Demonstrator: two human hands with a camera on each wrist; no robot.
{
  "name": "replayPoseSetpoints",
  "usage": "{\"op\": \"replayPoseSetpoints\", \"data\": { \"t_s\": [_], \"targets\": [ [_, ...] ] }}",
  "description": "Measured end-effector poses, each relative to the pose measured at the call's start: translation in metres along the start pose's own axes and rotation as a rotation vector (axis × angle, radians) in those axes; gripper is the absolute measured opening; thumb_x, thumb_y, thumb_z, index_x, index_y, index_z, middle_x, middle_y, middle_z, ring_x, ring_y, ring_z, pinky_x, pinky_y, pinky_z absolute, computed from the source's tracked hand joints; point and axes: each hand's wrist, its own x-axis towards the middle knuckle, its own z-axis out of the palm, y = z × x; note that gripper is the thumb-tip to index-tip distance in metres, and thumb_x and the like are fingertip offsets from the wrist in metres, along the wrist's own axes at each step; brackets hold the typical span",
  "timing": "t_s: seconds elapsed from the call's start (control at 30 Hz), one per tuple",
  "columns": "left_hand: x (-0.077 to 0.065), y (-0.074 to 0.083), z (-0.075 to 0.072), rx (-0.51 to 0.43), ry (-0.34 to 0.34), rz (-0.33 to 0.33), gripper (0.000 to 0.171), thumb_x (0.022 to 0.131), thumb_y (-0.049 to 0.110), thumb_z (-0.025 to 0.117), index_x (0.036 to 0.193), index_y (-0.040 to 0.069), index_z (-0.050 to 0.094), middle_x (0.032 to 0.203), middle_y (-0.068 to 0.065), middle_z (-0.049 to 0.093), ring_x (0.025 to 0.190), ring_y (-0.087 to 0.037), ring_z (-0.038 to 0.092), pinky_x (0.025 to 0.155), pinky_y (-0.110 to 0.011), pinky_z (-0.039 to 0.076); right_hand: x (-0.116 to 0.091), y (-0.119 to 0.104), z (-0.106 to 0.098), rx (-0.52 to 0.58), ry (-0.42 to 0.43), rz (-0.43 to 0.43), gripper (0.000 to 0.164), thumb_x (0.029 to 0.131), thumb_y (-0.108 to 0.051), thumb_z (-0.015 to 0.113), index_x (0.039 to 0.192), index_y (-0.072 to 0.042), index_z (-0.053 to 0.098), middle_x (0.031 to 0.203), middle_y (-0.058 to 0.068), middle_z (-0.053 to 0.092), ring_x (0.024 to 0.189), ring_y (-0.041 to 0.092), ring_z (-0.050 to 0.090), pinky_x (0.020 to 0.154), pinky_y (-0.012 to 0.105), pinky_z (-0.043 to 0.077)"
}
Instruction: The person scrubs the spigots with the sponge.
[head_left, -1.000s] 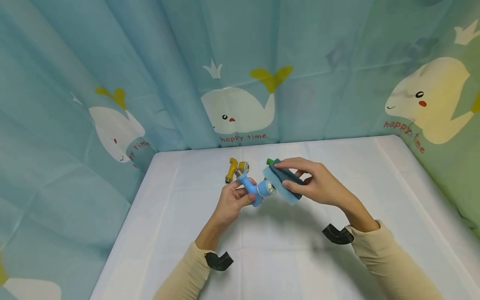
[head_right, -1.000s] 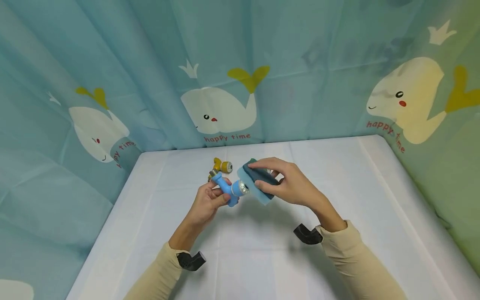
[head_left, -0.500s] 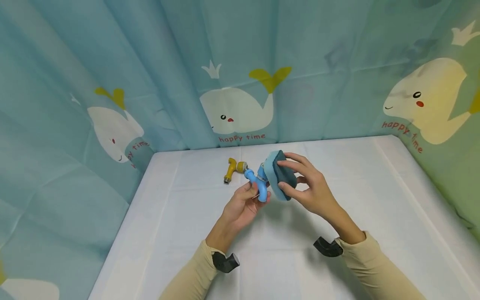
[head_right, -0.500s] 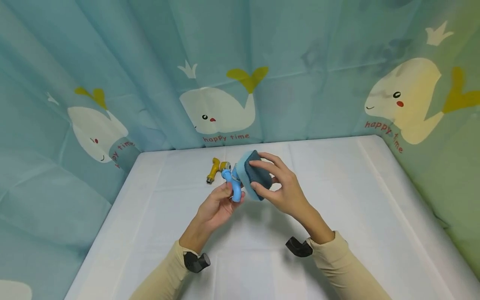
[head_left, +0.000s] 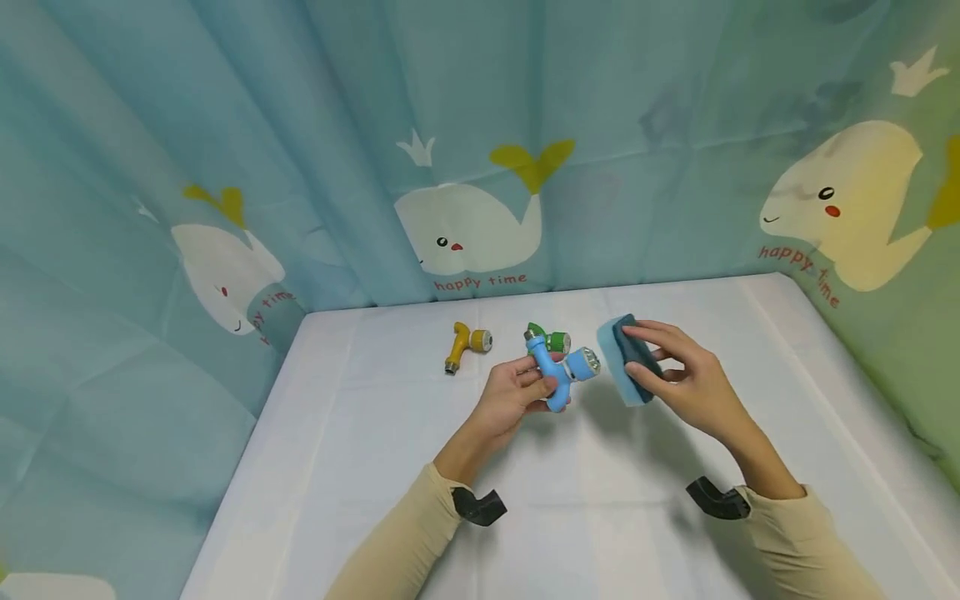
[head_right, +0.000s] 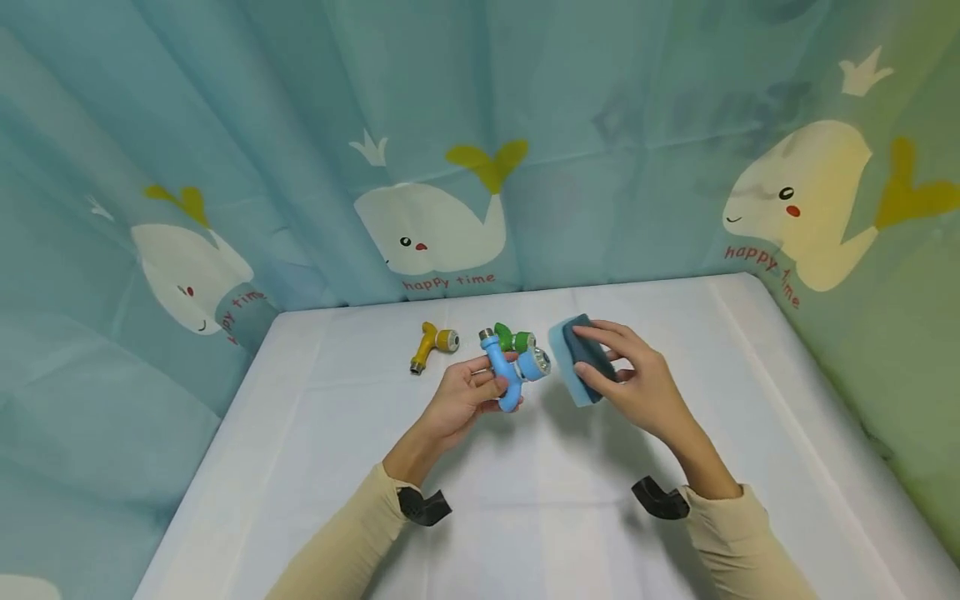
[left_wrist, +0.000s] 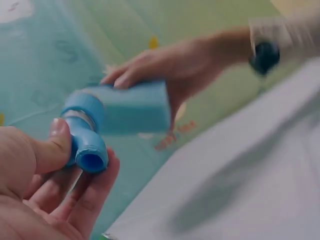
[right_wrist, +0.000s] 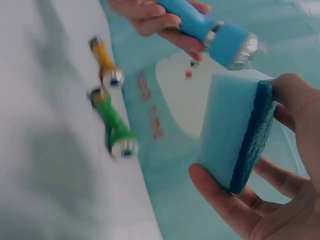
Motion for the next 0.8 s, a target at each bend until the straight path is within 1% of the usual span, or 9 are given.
{"op": "replayPoseSetpoints", "data": {
  "t_s": [0.07,0.13,0.23,0.37,0.47,0.53,0.63,0.7,0.8],
  "targets": [
    [0.012,0.0,0.007,0.088,0.029,0.016,0.045,0.096,-0.002,0.069,0.14,-0.006,0.059,0.129,-0.017,0.069,0.094,-0.021,0.075,0.079,-0.036,0.063,-0.01,0.006,-0.015,-0.036,0.028,0.049,0.052,0.092,-0.004,0.076,0.142,-0.016,0.063,0.149,0.008,0.053,0.1,0.006,0.061,0.075,0.012,0.054],
    [0.023,0.0,0.013,0.143,0.084,0.019,0.055,0.091,-0.003,0.075,0.142,-0.002,0.057,0.125,-0.014,0.071,0.096,-0.022,0.075,0.077,-0.036,0.063,-0.02,0.01,-0.027,-0.053,0.04,0.09,0.052,0.094,-0.006,0.075,0.143,-0.017,0.062,0.149,0.005,0.053,0.1,0.004,0.061,0.075,0.012,0.054],
    [0.039,-0.001,0.021,0.172,0.131,0.031,0.071,0.086,-0.005,0.079,0.151,0.009,0.051,0.115,-0.014,0.075,0.09,-0.027,0.076,0.073,-0.037,0.063,-0.033,0.016,-0.041,-0.092,0.06,0.128,0.051,0.095,-0.008,0.074,0.143,-0.019,0.061,0.147,-0.003,0.054,0.101,0.001,0.06,0.073,0.012,0.054],
    [0.053,-0.005,0.028,0.196,0.132,0.096,0.084,0.083,-0.007,0.081,0.153,0.026,0.048,0.103,-0.014,0.077,0.08,-0.028,0.076,0.069,-0.039,0.064,-0.048,0.025,-0.052,-0.12,0.075,0.142,0.051,0.095,-0.007,0.074,0.144,-0.017,0.061,0.145,-0.016,0.053,0.1,-0.005,0.06,0.068,0.014,0.054],
    [0.061,-0.01,0.032,0.277,0.145,0.144,0.085,0.082,-0.002,0.084,0.149,0.036,0.05,0.097,-0.009,0.078,0.074,-0.023,0.075,0.067,-0.037,0.063,-0.057,0.032,-0.057,-0.131,0.088,0.142,0.052,0.094,-0.005,0.074,0.144,-0.015,0.06,0.143,-0.023,0.052,0.099,-0.007,0.06,0.065,0.015,0.053],
    [0.066,-0.014,0.035,0.344,0.162,0.155,0.084,0.081,0.002,0.087,0.146,0.042,0.052,0.094,-0.005,0.078,0.072,-0.019,0.075,0.066,-0.035,0.063,-0.064,0.037,-0.059,-0.135,0.094,0.146,0.053,0.094,-0.004,0.074,0.144,-0.014,0.06,0.142,-0.027,0.051,0.099,-0.009,0.059,0.063,0.015,0.052],
    [0.076,-0.021,0.04,0.413,0.177,0.156,0.081,0.08,0.008,0.089,0.144,0.043,0.054,0.091,-0.002,0.078,0.071,-0.015,0.074,0.064,-0.032,0.061,-0.071,0.042,-0.061,-0.139,0.094,0.153,0.054,0.094,-0.004,0.074,0.144,-0.013,0.06,0.14,-0.03,0.05,0.098,-0.009,0.059,0.062,0.016,0.051],
    [0.083,-0.025,0.044,0.44,0.172,0.157,0.078,0.081,0.01,0.089,0.145,0.039,0.054,0.09,-0.003,0.078,0.071,-0.014,0.074,0.062,-0.031,0.06,-0.075,0.044,-0.062,-0.144,0.097,0.157,0.054,0.093,-0.004,0.075,0.144,-0.013,0.06,0.139,-0.032,0.05,0.097,-0.01,0.06,0.062,0.016,0.051],
    [0.097,-0.032,0.051,0.493,0.147,0.178,0.077,0.083,0.013,0.087,0.15,0.028,0.052,0.091,-0.006,0.078,0.07,-0.011,0.073,0.06,-0.027,0.059,-0.078,0.046,-0.065,-0.156,0.119,0.163,0.054,0.093,-0.003,0.075,0.143,-0.013,0.061,0.136,-0.034,0.051,0.094,-0.01,0.061,0.062,0.014,0.05]
  ]
}}
